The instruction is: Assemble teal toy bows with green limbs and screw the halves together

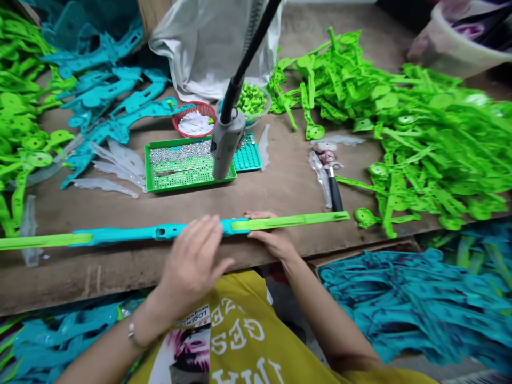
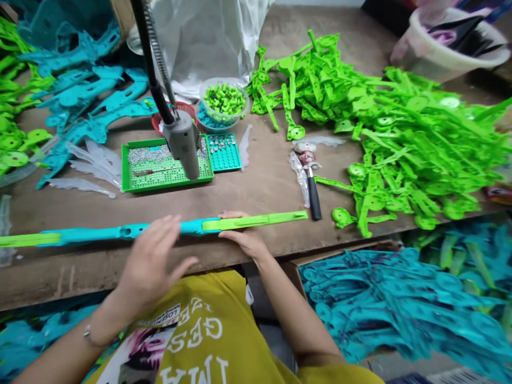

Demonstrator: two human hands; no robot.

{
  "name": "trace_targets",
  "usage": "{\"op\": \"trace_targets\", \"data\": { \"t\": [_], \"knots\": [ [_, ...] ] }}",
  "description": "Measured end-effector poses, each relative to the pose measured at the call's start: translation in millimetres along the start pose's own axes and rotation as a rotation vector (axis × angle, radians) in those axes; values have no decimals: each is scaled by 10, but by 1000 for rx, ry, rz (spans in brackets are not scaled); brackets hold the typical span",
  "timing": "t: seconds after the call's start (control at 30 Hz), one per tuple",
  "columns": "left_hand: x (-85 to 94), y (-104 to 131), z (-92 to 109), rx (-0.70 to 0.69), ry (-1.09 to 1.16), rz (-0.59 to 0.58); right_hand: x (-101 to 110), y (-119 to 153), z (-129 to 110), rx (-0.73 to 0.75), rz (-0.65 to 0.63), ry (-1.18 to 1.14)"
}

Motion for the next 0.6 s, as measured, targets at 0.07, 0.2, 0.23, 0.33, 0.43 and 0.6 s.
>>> {"op": "trace_targets", "data": {
  "t": [0.07, 0.2, 0.23, 0.33, 0.43, 0.6],
  "knots": [
    [-249, -141, 217, 12, -39, -64, 0, -2, -52, 51, -48, 4],
    [-538, -311, 320, 54, -127, -235, 14, 6, -96, 110, -111, -25],
    [-564, -332, 308, 52, -135, -275, 19, 12, -89, 109, -108, -34],
    [-589, -353, 260, 22, -125, -299, 35, 29, -44, 105, -67, -42],
    [-605, -336, 235, -6, -106, -239, 43, 31, -6, 123, -41, -17],
    [-632, -331, 234, -29, -107, -202, 25, 10, -18, 131, -64, -60]
  ]
}}
Point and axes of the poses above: each hand's wrist, its own y-axis away from the middle knuckle, its own x-axis out of the back of the hand, z = x × y, the point moved 1 cm from there along -y, towards the middle knuckle, and after that the axes turned 10 degrees about z, right-handed, at the moved point
